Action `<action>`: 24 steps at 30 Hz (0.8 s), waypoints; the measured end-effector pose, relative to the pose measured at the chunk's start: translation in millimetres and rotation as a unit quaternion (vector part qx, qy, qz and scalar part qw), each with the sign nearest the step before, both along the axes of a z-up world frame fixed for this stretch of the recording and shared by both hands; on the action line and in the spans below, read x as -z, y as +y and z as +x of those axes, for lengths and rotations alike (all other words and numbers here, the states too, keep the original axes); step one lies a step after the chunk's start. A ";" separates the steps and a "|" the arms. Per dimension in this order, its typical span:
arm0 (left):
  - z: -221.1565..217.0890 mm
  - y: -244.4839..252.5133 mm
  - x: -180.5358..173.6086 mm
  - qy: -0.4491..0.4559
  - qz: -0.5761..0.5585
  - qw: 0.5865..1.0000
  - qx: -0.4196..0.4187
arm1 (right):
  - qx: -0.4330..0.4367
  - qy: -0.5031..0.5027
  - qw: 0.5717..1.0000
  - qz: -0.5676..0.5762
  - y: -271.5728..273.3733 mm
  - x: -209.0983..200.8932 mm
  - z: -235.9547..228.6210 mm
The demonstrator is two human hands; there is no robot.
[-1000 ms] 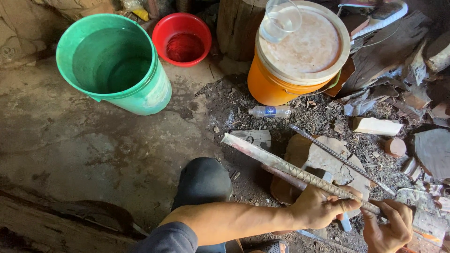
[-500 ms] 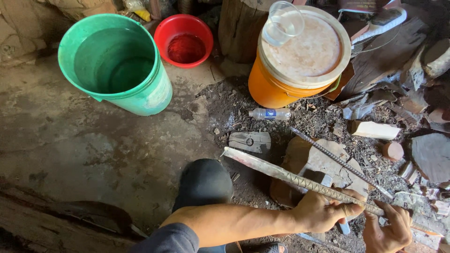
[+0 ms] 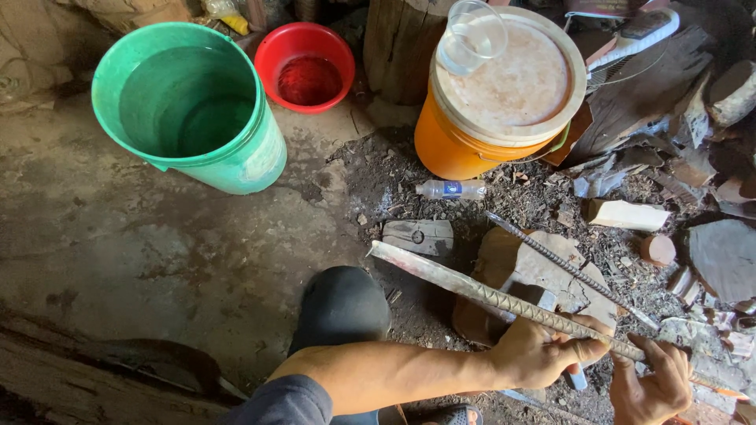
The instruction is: The person heats a long metal rod in a coal forge until the tip glows, then quenches the hot end in a bucket of water, producing steam. They hold and turn the rod, work on it near the anvil, and repeatedly reheat the tip in the fire while handling hammers and tongs on the work floor.
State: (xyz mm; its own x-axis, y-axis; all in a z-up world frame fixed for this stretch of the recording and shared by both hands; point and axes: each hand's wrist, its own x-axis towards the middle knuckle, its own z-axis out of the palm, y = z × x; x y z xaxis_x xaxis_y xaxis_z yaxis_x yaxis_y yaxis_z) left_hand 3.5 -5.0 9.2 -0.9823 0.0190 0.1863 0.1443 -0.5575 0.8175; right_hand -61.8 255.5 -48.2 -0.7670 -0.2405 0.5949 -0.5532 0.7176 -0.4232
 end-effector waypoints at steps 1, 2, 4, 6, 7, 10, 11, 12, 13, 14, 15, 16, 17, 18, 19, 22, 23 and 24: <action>-0.1 -0.3 0.5 -0.006 -0.022 1.000 0.003 | 0.003 0.006 1.000 0.013 -1.5 -1.9 0.6; -0.2 -0.6 1.0 -0.012 -0.044 0.999 0.005 | 0.007 0.012 1.000 0.025 -3.0 -3.8 1.3; 0.2 1.3 2.2 -0.011 -0.030 0.999 0.003 | 0.003 0.002 1.000 0.014 1.1 0.1 -1.2; 0.9 1.7 2.4 -0.011 -0.015 1.000 0.001 | 0.000 -0.008 1.000 0.002 1.5 0.7 -1.0; 0.5 1.4 1.9 -0.007 -0.024 1.000 -0.001 | -0.002 -0.003 1.000 0.004 -0.1 -0.7 -0.6; -0.5 2.9 4.2 -0.003 -0.034 0.999 -0.004 | -0.008 0.006 1.000 0.003 -3.6 -4.0 0.1; -0.5 3.9 5.6 -0.002 -0.034 0.999 -0.005 | -0.010 0.008 1.000 -0.001 -4.6 -4.9 0.6; -0.2 3.2 4.7 -0.002 -0.034 0.999 -0.005 | -0.010 0.007 1.000 0.000 -4.7 -5.1 0.5; -0.1 2.7 3.8 -0.005 -0.034 0.999 -0.003 | -0.008 0.003 1.000 0.000 -4.7 -5.4 0.5; -0.1 2.2 2.9 -0.008 -0.035 0.999 -0.001 | -0.005 -0.001 1.000 0.000 -4.6 -5.7 0.3; 0.0 1.6 2.6 -0.008 -0.035 0.999 -0.001 | -0.005 -0.002 1.000 0.000 -2.1 -3.1 -0.4; 0.1 0.9 2.3 -0.014 -0.051 0.999 0.007 | -0.001 -0.003 1.000 0.001 0.4 -0.5 -1.2; 0.2 0.1 2.1 -0.020 -0.067 0.997 0.013 | 0.002 -0.005 1.000 0.002 2.6 2.3 -2.2; 0.1 0.8 3.2 -0.020 -0.068 0.997 0.013 | 0.002 -0.005 1.000 0.001 0.8 0.3 -1.3; 0.3 1.8 4.2 -0.017 -0.064 0.998 0.010 | 0.001 -0.007 1.000 0.002 -0.8 -1.8 -0.2; -0.2 2.4 4.1 -0.021 -0.056 0.998 0.013 | -0.001 -0.006 1.000 0.004 -0.6 -2.7 0.3; -0.2 2.5 3.7 -0.028 -0.051 0.998 0.020 | -0.001 -0.002 1.000 0.004 0.5 -1.9 0.5; 0.4 2.0 3.2 -0.029 -0.051 0.998 0.020 | -0.001 -0.002 1.000 0.004 2.6 -0.2 0.3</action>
